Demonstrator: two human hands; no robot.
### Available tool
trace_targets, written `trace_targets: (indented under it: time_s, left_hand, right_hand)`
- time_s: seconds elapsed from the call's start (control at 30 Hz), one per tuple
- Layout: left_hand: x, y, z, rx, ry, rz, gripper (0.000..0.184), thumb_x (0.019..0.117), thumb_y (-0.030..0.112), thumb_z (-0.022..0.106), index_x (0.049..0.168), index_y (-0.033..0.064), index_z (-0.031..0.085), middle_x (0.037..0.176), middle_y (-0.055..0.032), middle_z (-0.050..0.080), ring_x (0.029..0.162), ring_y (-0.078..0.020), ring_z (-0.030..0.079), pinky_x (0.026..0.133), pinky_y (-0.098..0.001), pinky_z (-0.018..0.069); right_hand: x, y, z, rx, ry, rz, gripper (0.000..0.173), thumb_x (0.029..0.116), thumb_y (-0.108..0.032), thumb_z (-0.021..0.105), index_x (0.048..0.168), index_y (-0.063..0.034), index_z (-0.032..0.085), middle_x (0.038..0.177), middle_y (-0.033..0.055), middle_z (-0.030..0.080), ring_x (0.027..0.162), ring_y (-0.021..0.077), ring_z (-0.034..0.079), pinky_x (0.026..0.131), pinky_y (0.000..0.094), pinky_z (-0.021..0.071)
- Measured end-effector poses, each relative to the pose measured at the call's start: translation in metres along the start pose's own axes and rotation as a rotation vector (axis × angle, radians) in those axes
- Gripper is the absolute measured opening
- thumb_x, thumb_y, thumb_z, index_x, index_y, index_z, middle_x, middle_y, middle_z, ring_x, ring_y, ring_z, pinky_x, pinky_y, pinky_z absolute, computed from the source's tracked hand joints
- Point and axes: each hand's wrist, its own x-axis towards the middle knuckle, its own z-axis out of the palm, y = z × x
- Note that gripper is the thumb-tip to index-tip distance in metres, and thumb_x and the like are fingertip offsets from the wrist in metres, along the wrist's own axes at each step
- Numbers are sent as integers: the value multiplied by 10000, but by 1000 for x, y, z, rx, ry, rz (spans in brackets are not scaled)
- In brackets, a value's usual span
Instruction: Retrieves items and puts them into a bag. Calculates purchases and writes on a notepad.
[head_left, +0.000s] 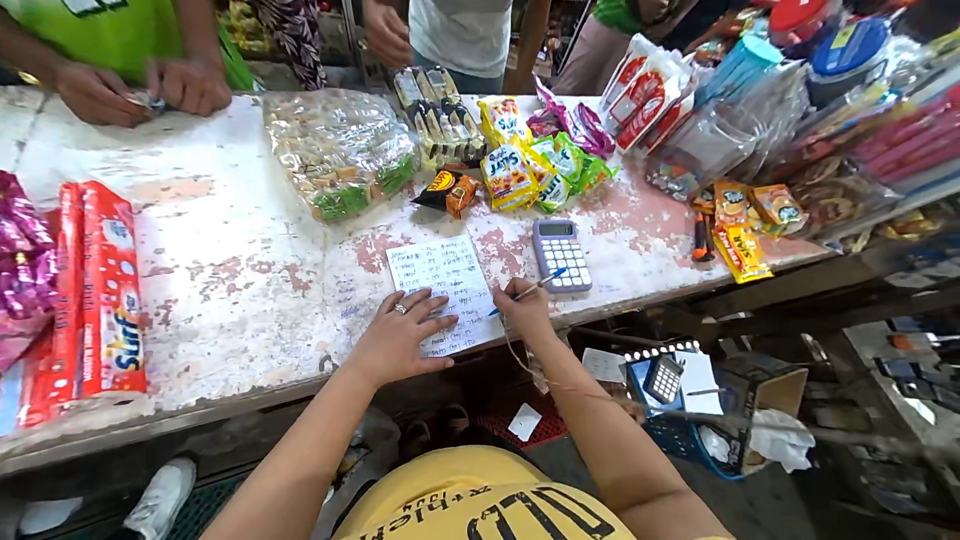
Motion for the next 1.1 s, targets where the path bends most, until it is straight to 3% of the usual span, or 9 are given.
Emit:
trace_targets:
  time_s: [0.2, 0.3, 0.37, 0.4, 0.5, 0.6, 0.73, 0.93, 1.1]
  left_hand:
    - [-1, 1, 1, -8, -5, -13, 757, 881, 826, 419, 1422, 330, 602, 1567, -43, 486, 1505, -309, 356, 1189, -650, 228]
    - [1, -2, 2, 14, 1, 3, 760, 874, 823, 429, 1429, 329, 591, 1568, -52, 485, 1485, -333, 387, 1176, -665, 248]
    - [1, -2, 3, 20, 18, 11, 730, 871, 792, 470, 1420, 329, 601, 1562, -44, 494, 1478, -338, 398, 1170, -666, 258]
    - [1, -2, 4, 25, 24, 14, 713, 870, 773, 484, 1415, 329, 606, 1558, -45, 499, 1474, -344, 404, 1164, -671, 266]
    - [3, -3, 5, 30, 51, 21, 675, 870, 734, 510, 1394, 324, 626, 1542, -55, 515, 1466, -353, 414, 1155, -667, 277]
    - [4, -3, 5, 41, 57, 24, 663, 874, 723, 511, 1387, 320, 632, 1539, -52, 519, 1464, -344, 418, 1155, -661, 278]
    - [4, -4, 6, 60, 89, 34, 659, 861, 718, 519, 1366, 315, 647, 1519, -53, 540, 1445, -348, 445, 1137, -669, 302]
    - [0, -4, 10, 84, 119, 28, 643, 882, 733, 474, 1361, 338, 641, 1511, -49, 548, 1439, -335, 452, 1140, -647, 304]
    - [-2, -3, 12, 80, 145, 13, 731, 874, 795, 424, 1373, 307, 640, 1489, -85, 566, 1423, -341, 471, 1144, -636, 302]
  right_hand:
    - [-2, 5, 1, 25, -1, -34, 227, 935, -35, 670, 733, -1, 573, 579, 0, 499, 491, 45, 444, 501, 228, 415]
    - [4, 0, -36, 168, 102, -4, 192, 1048, -198, 571, 1081, -17, 624, 836, 22, 656, 621, 64, 570, 584, 257, 516]
    - [17, 2, -76, 108, 206, -60, 349, 1102, -242, 414, 1337, -4, 514, 1073, 73, 720, 827, 91, 662, 735, 294, 554]
    - [27, 9, -95, 44, 258, -115, 379, 1111, -224, 363, 1370, 31, 472, 1121, 113, 721, 926, 123, 683, 808, 316, 554]
    - [60, 37, -134, -294, 310, -243, 328, 1082, -91, 403, 1297, 122, 529, 1158, 230, 714, 1101, 297, 699, 983, 455, 544]
    - [79, 43, -139, -511, 173, -157, 291, 1034, -80, 497, 1255, 65, 620, 1233, 239, 679, 1214, 410, 622, 1054, 556, 484]
    - [86, 44, -134, -627, 162, -171, 249, 1021, -130, 536, 1164, 20, 674, 1152, 211, 704, 1200, 429, 616, 1023, 583, 480]
    - [41, 26, -123, -510, 167, -247, 256, 994, -79, 577, 1225, 6, 646, 1235, 211, 663, 1178, 412, 616, 977, 563, 516]
    - [10, 25, -108, -626, -9, -199, 257, 998, -150, 608, 1220, -58, 698, 1212, 113, 722, 1372, 398, 515, 1181, 715, 210]
